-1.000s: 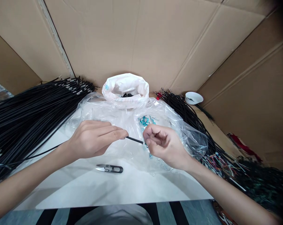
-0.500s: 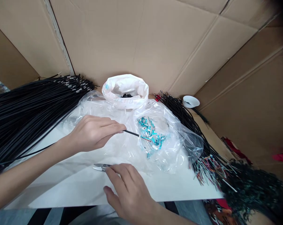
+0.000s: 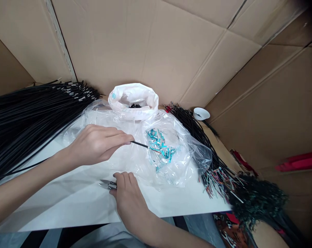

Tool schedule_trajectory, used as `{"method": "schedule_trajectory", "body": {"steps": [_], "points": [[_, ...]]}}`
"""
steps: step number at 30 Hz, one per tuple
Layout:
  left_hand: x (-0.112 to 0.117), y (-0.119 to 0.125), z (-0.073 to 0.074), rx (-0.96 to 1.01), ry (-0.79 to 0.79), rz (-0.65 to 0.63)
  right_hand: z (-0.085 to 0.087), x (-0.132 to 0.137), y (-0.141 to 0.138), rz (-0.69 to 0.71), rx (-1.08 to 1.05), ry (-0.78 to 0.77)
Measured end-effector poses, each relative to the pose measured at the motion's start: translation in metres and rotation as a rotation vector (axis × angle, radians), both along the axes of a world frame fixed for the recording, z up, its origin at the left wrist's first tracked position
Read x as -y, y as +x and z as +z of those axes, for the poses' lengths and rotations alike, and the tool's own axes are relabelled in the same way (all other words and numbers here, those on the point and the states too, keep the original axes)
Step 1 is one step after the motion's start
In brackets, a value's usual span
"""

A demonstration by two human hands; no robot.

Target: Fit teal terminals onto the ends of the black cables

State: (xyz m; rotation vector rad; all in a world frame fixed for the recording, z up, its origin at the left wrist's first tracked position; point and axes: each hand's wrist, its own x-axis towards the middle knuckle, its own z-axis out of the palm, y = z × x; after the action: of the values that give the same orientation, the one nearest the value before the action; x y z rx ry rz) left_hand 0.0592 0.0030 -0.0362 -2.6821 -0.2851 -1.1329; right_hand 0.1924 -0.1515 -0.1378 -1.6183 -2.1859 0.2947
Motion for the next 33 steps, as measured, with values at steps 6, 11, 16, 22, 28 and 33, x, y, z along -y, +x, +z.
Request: {"method": "schedule_trajectory", "body": {"steps": [6, 11, 16, 22, 28, 33], "points": [[0.003, 0.000, 0.009, -0.031, 0.021, 0.011, 0.006, 0.004, 0.007, -0.067, -0.117, -0.055], [0.004, 0.001, 0.011, -0.036, 0.021, -0.005, -0.005, 0.007, 0.010, -0.114, 0.043, 0.041], [0.003, 0.001, 0.005, -0.027, 0.001, 0.001, -0.003, 0.008, 0.014, -0.092, -0.005, 0.009], [0.008, 0.003, 0.005, -0.157, -0.102, 0.020, 0.031, 0.025, 0.040, -0.135, -0.615, -0.235], [0.031, 0.017, 0.005, -0.057, -0.343, -0.026, 0.056, 0.028, 0.071, -0.536, -1.292, 0.196], [0.049, 0.027, -0.001, -0.032, -0.413, -0.056, 0.052, -0.001, 0.066, -0.602, -1.461, 0.228]]}}
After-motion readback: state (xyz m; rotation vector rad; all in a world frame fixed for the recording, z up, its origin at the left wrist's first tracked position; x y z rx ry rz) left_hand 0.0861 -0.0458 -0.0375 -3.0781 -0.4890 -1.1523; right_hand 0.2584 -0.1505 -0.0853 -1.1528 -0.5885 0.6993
